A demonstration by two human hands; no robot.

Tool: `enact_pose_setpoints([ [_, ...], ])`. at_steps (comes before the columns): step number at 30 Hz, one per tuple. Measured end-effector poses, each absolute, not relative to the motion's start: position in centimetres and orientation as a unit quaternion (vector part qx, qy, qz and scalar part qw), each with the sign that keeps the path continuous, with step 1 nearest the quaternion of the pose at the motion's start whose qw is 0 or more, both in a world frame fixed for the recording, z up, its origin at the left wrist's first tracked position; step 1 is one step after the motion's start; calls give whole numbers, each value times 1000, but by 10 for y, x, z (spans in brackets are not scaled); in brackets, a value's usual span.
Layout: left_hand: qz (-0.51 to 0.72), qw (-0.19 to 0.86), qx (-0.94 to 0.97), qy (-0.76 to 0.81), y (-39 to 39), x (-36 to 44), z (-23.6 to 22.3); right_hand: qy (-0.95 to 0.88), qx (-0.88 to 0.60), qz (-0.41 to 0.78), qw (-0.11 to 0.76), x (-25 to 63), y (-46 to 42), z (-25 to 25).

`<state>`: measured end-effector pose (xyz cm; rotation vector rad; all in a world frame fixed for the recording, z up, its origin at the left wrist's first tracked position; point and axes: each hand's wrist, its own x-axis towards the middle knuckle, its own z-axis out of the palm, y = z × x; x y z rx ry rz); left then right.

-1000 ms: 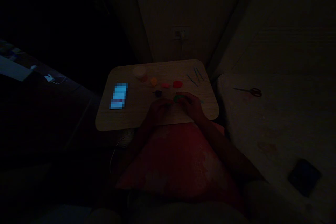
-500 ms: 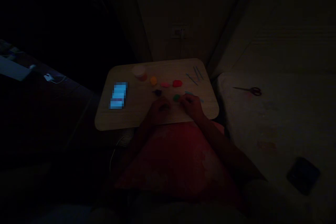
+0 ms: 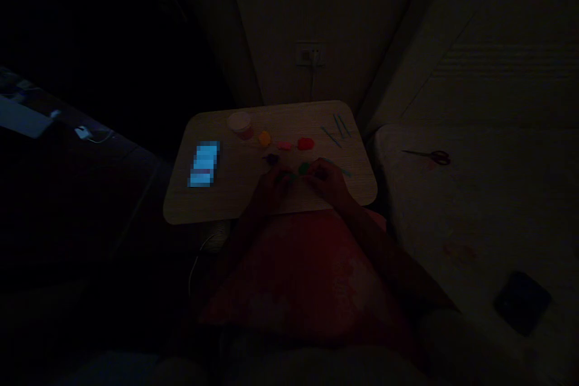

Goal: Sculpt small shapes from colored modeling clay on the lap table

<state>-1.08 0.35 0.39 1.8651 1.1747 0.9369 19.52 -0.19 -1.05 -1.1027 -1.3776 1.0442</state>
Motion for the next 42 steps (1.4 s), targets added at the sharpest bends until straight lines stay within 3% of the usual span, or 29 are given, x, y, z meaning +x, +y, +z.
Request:
enact_pose_setpoints([
  [7,369,385,738,414,4,-10,3,-631,-435,426,480,196,-5,-10],
  [23,332,397,750,412,3,-10,0,-790,-436,227,367,192,-9,-11],
  [31,326,421,750,392,2,-11,3,-803,-476,219,285,186,-14,-5],
  [37,373,431,716,402,3,-10,2,-779,-418,300,358,190,-9,-1],
  [42,419,445,655,444,3,-13,-1,-646,-490,304,501,199,-4,-2],
])
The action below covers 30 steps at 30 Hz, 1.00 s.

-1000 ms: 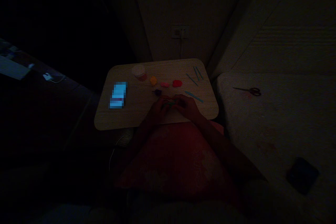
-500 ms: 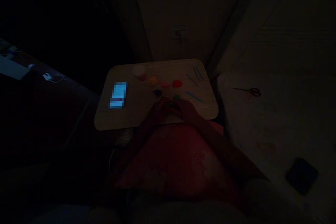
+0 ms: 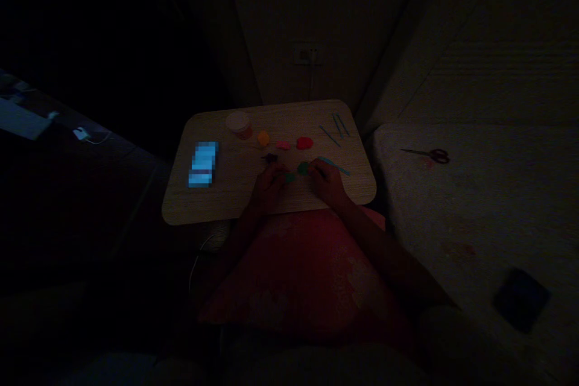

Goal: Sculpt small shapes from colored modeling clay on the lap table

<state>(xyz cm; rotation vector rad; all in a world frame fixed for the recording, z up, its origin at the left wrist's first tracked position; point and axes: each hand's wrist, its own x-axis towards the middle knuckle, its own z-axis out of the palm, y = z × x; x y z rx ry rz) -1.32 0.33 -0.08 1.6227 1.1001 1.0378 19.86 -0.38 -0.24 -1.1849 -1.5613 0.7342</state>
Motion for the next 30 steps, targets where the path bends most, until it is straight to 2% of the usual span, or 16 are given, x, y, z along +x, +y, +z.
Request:
enact_pose_setpoints([
  [2,431,421,655,457,3,-14,0,-565,-526,287,568,203,-2,-4],
  [4,417,403,679,450,3,-14,3,-531,-529,308,586,204,-1,-5],
  [8,374,390,742,396,2,-11,6,-561,-489,394,540,198,-3,-7],
  [14,403,396,734,377,5,-16,0,-535,-445,495,520,191,-7,-10],
  [19,383,393,743,383,1,-18,3,-545,-420,554,469,188,-13,-8],
  [24,341,382,771,378,1,-13,5,-597,-422,533,426,186,-17,0],
  [30,339,357,785,376,2,-13,10,-710,-410,433,375,189,-18,12],
])
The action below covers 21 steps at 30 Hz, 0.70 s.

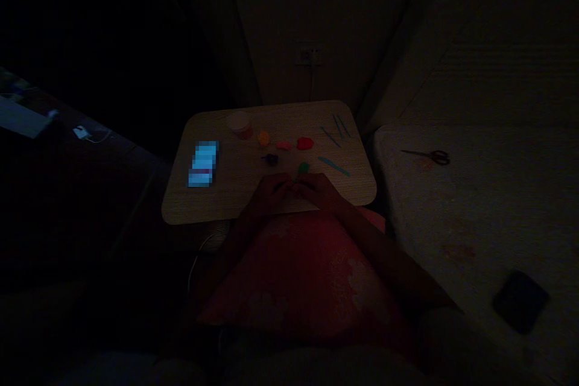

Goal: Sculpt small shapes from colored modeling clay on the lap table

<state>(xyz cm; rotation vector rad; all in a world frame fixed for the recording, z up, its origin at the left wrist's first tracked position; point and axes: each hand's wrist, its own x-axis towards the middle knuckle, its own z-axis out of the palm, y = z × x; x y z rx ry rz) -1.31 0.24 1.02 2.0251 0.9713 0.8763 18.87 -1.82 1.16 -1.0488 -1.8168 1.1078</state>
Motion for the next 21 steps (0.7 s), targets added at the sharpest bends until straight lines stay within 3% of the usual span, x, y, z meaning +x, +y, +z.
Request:
enact_pose_setpoints([
  [4,315,373,790,371,1,-14,14,-722,-401,427,368,191,-21,14],
  [13,349,447,730,383,1,-14,9,-652,-436,440,437,194,-13,3],
  [21,364,410,735,398,2,-12,10,-718,-420,401,383,193,-12,2],
])
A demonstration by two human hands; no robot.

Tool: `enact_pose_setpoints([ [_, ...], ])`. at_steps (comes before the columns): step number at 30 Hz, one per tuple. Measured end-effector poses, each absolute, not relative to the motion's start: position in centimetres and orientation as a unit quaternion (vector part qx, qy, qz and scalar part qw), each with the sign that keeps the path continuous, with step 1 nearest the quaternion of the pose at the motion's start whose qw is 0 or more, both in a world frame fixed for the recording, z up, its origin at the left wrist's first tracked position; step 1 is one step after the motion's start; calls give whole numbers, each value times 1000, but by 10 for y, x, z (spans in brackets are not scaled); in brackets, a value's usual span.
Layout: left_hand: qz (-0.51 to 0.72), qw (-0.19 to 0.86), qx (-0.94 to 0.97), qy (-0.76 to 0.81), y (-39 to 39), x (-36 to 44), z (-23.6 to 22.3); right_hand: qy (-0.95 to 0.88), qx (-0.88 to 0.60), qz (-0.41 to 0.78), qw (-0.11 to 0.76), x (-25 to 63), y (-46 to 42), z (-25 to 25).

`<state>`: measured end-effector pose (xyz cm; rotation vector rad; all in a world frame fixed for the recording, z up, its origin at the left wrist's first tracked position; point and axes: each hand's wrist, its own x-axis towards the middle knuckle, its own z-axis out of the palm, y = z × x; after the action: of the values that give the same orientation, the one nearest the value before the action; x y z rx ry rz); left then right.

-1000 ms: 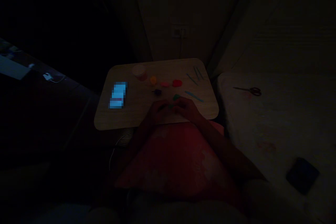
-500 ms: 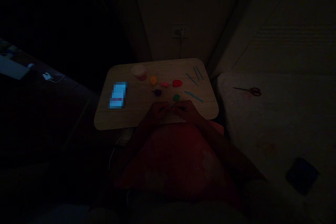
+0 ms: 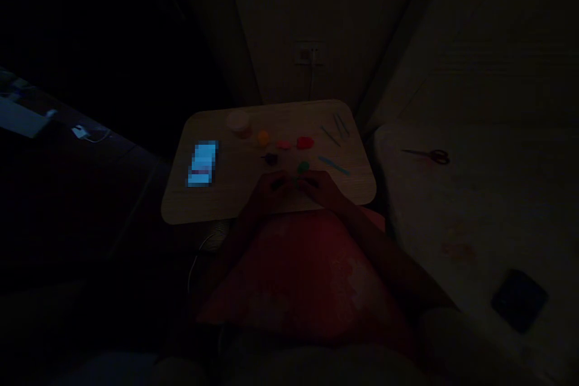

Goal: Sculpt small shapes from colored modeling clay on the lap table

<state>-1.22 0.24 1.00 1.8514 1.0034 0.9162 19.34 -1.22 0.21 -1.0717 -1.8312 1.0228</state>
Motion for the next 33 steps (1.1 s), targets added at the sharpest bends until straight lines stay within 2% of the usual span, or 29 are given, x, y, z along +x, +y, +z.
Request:
enact_pose_setpoints([
  [6,371,356,747,421,-3,-10,14,-726,-431,376,383,192,-12,1],
  [10,486,200,649,550,1,-12,9,-723,-436,386,371,191,-13,4],
  [13,475,121,634,598,10,-12,5,-723,-434,390,370,190,-15,5],
  [18,394,120,667,621,21,-11,0,-724,-435,393,363,190,-16,6],
  [26,475,157,646,576,16,-17,2,-728,-432,393,359,189,-15,7],
  [33,473,205,664,541,13,-17,7,-734,-434,384,353,190,-15,7],
])
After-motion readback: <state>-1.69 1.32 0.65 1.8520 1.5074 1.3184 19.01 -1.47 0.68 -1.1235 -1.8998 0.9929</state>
